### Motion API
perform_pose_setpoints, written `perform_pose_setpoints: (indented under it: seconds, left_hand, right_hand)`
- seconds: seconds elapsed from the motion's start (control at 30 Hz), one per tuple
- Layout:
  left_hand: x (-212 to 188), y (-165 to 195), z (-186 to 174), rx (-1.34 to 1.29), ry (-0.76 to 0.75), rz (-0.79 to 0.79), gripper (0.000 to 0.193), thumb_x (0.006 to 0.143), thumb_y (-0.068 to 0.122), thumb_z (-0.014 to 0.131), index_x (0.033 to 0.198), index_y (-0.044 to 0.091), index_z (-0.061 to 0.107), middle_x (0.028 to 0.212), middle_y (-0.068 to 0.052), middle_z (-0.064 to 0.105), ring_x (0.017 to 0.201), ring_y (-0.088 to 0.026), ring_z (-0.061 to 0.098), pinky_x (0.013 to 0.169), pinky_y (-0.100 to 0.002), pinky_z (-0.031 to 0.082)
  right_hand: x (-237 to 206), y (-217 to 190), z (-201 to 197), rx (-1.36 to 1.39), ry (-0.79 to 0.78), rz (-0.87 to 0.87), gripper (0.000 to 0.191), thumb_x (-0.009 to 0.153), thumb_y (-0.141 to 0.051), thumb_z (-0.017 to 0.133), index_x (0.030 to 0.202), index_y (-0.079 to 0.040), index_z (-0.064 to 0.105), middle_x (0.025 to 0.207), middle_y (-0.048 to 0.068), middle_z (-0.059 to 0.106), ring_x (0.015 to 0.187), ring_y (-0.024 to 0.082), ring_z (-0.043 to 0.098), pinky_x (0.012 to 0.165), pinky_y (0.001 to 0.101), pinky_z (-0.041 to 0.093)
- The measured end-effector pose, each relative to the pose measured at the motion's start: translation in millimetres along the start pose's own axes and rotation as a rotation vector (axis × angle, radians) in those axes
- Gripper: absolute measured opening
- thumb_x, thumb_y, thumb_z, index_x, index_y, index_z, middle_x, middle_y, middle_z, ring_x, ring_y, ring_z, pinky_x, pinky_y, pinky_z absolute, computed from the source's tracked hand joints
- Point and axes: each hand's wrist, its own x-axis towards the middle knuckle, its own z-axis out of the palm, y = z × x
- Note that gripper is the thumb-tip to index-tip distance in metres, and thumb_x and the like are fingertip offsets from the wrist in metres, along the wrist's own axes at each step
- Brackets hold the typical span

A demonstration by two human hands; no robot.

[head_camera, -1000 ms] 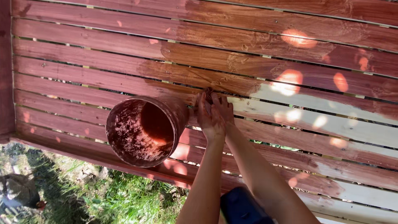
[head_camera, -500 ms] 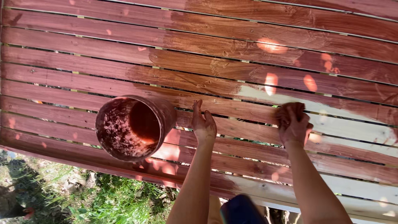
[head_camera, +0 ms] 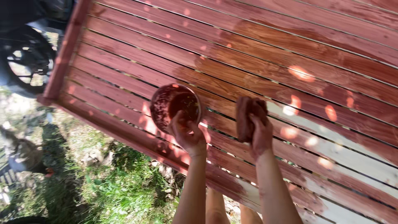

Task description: The person applies a red-brown wood stain to a slatted wooden bench outdoors. They dip a cloth or pad into a bucket of stain and rub it across the bench slats by hand, working section by section and repositioning around the bench to cover bare wood, including the edges and frame.

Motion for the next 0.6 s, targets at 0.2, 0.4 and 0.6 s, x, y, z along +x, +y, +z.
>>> perform_pose_setpoints:
  seconds: [0.2, 0.4, 0.6]
  left_hand:
    - [70, -43, -26, 0.317, -0.084, -0.808, 0.075, 0.082, 0.016, 0.072, 0.146, 0.008, 0.034, 0.144, -0.027, 0.030, 0.128, -0.050, 0.038, 0.096, -0.063, 0.048]
    - [97, -71, 0, 0.397, -0.133, -0.617, 0.070, 0.079, 0.014, 0.069, 0.143, 0.016, 0.043, 0.154, -0.020, 0.035, 0.135, -0.046, 0.042, 0.104, -0.060, 0.044]
    - [115, -67, -5, 0.526, -0.391, -0.651, 0.054, 0.101, 0.041, 0.046, 0.148, 0.016, 0.040, 0.142, -0.022, 0.048, 0.122, -0.045, 0.056, 0.097, -0.058, 0.048]
  right_hand:
    - [-15, 23, 143, 0.002, -0.356, 0.136, 0.043, 0.093, -0.010, 0.060, 0.136, -0.006, 0.061, 0.131, 0.013, 0.065, 0.111, 0.022, 0.067, 0.096, 0.0382, 0.056]
    - [28, 89, 185, -1.175, -0.637, -0.607, 0.036, 0.087, -0.021, 0.075, 0.120, -0.009, 0.071, 0.132, 0.016, 0.062, 0.121, 0.034, 0.060, 0.103, 0.0426, 0.050]
    - [69, 122, 213, -1.834, -0.744, -0.280, 0.038, 0.093, -0.022, 0.067, 0.129, -0.011, 0.068, 0.144, 0.017, 0.055, 0.132, 0.035, 0.054, 0.113, 0.0456, 0.047]
